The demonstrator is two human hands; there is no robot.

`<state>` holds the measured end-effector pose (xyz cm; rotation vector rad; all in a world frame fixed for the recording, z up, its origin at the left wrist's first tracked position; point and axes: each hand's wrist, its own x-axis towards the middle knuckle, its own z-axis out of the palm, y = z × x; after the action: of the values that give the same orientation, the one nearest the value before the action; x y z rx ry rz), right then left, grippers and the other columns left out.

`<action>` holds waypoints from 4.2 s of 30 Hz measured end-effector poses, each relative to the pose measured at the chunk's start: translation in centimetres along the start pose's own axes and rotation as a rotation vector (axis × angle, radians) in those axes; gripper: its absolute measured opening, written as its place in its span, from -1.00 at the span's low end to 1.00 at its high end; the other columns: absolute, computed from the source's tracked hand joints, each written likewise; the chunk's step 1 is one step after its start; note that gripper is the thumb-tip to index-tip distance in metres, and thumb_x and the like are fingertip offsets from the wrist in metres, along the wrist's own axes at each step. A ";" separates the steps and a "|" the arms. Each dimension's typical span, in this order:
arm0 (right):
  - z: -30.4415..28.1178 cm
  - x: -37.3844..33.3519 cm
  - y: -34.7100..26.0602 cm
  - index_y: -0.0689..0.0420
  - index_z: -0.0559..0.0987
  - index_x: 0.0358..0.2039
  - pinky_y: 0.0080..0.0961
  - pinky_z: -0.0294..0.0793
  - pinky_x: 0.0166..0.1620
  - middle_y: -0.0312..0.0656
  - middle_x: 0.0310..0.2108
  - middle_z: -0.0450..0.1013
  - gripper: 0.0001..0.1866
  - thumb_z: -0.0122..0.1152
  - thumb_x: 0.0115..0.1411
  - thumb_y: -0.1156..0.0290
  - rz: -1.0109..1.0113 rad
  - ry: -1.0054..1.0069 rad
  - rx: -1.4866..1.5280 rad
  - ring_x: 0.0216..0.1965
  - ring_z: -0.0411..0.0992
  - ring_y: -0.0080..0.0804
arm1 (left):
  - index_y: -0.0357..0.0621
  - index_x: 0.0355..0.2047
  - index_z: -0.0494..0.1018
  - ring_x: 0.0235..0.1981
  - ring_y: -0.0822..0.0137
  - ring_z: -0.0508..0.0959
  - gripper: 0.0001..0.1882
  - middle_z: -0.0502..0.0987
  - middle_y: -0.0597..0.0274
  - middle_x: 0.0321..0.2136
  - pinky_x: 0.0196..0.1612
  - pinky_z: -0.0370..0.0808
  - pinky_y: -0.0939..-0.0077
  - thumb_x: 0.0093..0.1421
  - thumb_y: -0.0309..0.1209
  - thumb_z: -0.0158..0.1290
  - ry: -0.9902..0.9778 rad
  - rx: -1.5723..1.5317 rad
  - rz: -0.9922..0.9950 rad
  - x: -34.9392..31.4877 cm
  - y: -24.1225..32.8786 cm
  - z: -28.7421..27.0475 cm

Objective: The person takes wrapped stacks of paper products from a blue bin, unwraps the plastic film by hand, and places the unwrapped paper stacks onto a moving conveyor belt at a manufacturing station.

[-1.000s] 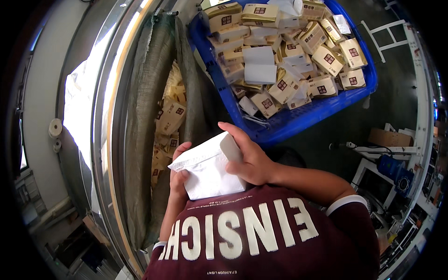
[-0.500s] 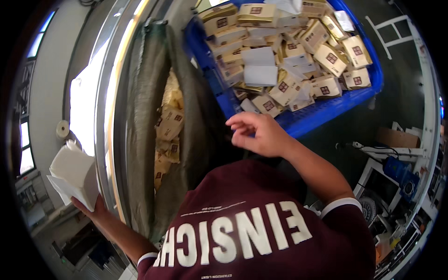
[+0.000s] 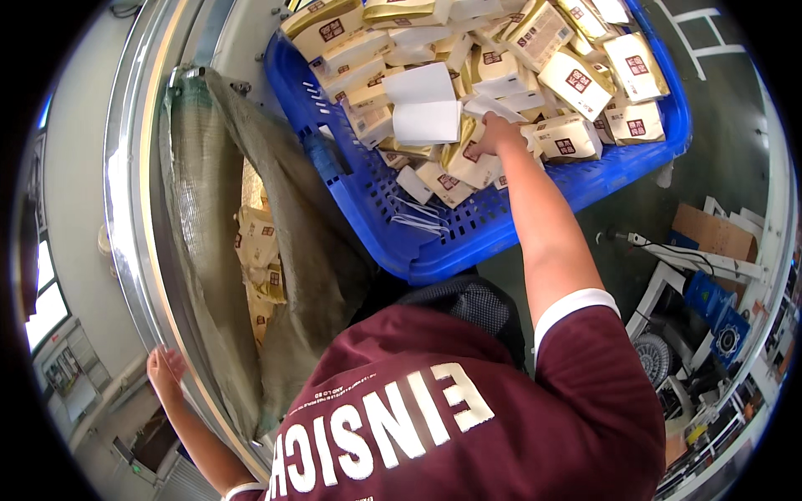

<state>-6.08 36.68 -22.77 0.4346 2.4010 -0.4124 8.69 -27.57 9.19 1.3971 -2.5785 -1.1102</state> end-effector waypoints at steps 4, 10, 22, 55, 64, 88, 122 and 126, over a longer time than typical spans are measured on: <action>0.7 0.6 0.0 0.12 0.27 -0.02 -0.40 0.35 -0.13 -0.10 -0.16 0.37 -0.09 0.43 -0.45 0.12 -0.175 -0.237 -0.086 -0.14 0.35 -0.20 | -0.20 -0.30 0.39 -0.46 0.47 0.46 -0.83 0.47 0.26 -0.47 -0.39 0.40 0.67 0.10 -0.42 0.01 0.075 0.079 0.519 -3.0 2.2 0.9; 3.9 -2.1 0.1 0.18 0.37 -0.07 -0.50 0.40 -0.36 -0.12 -0.30 0.43 -0.17 0.41 -0.40 0.07 -0.074 -0.654 -0.049 -0.34 0.41 -0.36 | -0.31 -0.46 0.42 -0.35 0.30 0.49 -0.91 0.49 0.15 -0.45 -0.23 0.40 0.54 -0.04 -0.63 -0.01 0.084 0.379 1.033 -9.3 7.8 8.3; 5.5 -5.5 -3.9 0.27 0.44 -0.23 -0.45 0.40 -0.21 -0.01 -0.37 0.46 -0.45 0.30 -0.35 0.40 -0.112 -0.407 0.553 -0.30 0.44 -0.23 | -0.23 -0.51 0.41 -0.49 0.16 0.50 -0.79 0.48 0.11 -0.54 -0.43 0.44 0.39 -0.25 -0.62 0.12 -0.509 0.129 1.338 -14.0 8.2 18.8; -1.7 -28.1 -22.4 0.17 0.26 -0.12 -0.53 0.32 -0.12 -0.20 -0.26 0.31 -0.53 0.19 -0.07 0.56 -0.713 -0.139 1.759 -0.20 0.31 -0.47 | -0.32 -0.31 0.33 -0.26 0.23 0.46 -0.64 0.42 0.01 -0.27 -0.17 0.43 0.36 0.20 -0.32 -0.42 -0.276 -1.315 0.096 -12.4 5.3 19.3; -3.1 -22.9 -16.1 0.20 0.21 0.06 -0.25 0.35 -0.04 -0.05 -0.03 0.28 -0.41 -0.26 0.12 0.05 -0.752 -0.808 2.220 -0.05 0.31 -0.16 | -0.28 -0.35 0.42 -0.37 0.14 0.48 -0.75 0.46 0.03 -0.43 -0.30 0.42 0.41 -0.13 -0.61 0.06 -0.222 0.634 0.945 -6.6 -5.0 18.7; -4.9 3.9 -8.2 0.08 0.41 -0.11 -0.22 0.29 -0.07 -0.01 -0.08 0.27 -0.64 -0.02 0.02 0.37 -0.225 0.377 -0.125 -0.04 0.22 -0.08 | -0.35 -0.07 0.21 -0.17 0.24 0.44 -0.26 0.40 0.04 -0.19 -0.13 0.40 0.42 -0.25 -0.28 0.23 -0.874 -0.979 -0.179 -15.5 -1.9 23.0; 1.9 2.6 -6.5 0.05 0.50 -0.64 -0.31 0.34 -0.40 -0.27 -0.53 0.44 -0.92 0.20 -0.16 0.36 -0.446 0.556 -0.064 -0.45 0.40 -0.27 | -0.33 -0.04 0.17 -0.14 0.26 0.39 -0.27 0.35 0.07 -0.16 -0.10 0.35 0.43 -0.20 -0.28 0.19 -0.850 -0.877 -0.164 -15.5 1.5 26.9; 1.5 1.6 -6.3 0.06 0.47 -0.62 -0.31 0.33 -0.44 -0.24 -0.57 0.42 -0.93 0.18 -0.17 0.42 -0.640 0.657 0.013 -0.52 0.38 -0.23 | -0.34 -0.03 0.16 -0.14 0.25 0.39 -0.27 0.35 0.06 -0.16 -0.10 0.35 0.43 -0.17 -0.23 0.18 -0.868 -0.885 -0.172 -15.2 1.6 26.6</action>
<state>-9.02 30.79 -23.82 -0.2674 3.1614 -0.6335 8.16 -0.45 -5.15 1.0028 -1.7222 -2.8709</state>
